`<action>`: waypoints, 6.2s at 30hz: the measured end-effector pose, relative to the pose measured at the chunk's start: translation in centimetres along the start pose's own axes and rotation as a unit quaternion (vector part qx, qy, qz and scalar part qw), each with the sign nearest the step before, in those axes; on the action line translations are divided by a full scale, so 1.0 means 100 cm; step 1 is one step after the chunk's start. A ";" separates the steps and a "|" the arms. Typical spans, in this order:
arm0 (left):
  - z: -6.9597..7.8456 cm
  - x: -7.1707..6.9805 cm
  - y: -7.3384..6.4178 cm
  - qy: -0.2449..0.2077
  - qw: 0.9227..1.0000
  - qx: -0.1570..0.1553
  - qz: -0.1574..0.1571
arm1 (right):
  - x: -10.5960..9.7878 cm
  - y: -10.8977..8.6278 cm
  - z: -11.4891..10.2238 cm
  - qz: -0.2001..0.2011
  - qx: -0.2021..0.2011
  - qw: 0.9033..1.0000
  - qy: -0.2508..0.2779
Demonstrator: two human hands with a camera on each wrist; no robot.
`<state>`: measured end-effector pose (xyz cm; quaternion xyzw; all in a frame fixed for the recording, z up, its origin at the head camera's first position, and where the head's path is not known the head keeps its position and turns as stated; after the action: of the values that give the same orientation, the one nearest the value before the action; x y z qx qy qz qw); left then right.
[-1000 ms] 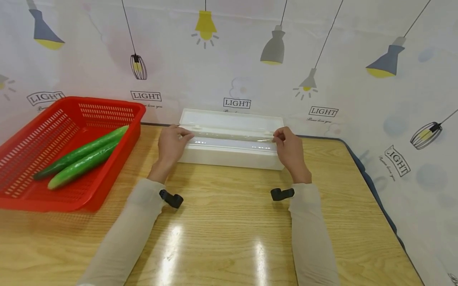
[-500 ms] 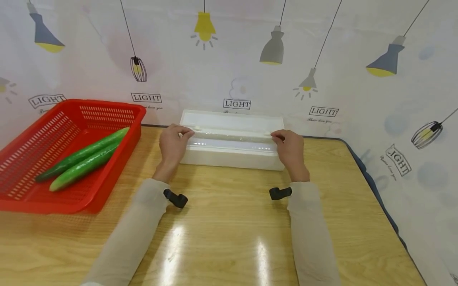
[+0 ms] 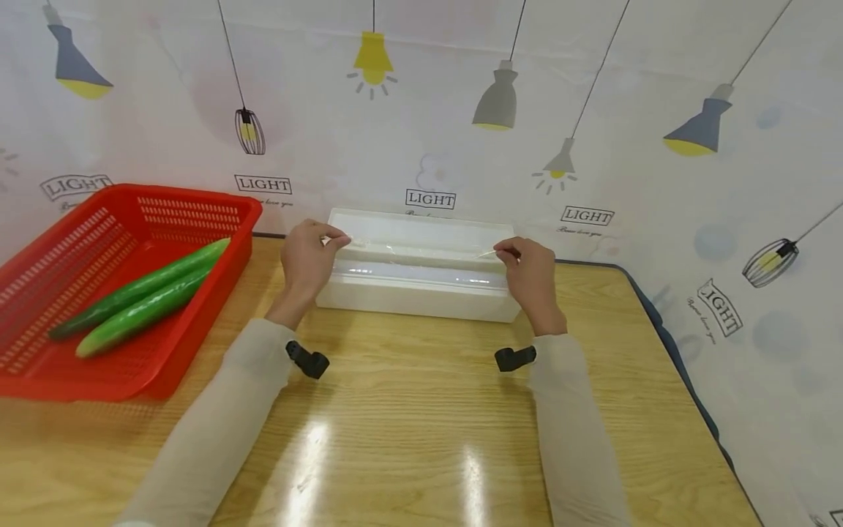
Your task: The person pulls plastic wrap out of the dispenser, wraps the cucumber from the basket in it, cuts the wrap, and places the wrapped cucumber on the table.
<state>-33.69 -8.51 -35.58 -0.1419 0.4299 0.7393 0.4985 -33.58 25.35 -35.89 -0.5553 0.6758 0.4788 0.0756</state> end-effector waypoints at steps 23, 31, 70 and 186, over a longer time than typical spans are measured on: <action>0.022 -0.034 0.017 -0.026 1.000 0.017 -0.004 | -0.036 0.013 -0.030 0.033 0.007 0.999 -0.020; 0.034 -0.047 0.022 -0.011 0.998 0.057 0.020 | -0.047 0.015 -0.041 0.061 0.013 0.998 -0.004; 0.078 -0.102 0.033 -0.037 0.982 0.144 0.119 | -0.095 0.026 -0.093 0.188 -0.067 0.980 -0.016; -0.008 -0.079 -0.162 -0.095 0.806 0.404 -0.422 | -0.060 -0.185 -0.021 -0.418 -0.026 0.835 0.356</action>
<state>-16.34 -11.85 -39.01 -0.0238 0.5382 0.2256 0.8117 -15.19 29.24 -41.36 -0.9189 0.3468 0.1876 0.0083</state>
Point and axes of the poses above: each hand's wrist, its own y-axis towards the middle knuckle, its own x-axis out of the palm, z = x × y, the point moved 2 cm from there along y, towards the middle knuckle, and after that the axes turned 6 degrees about y, right-handed, at the moved point
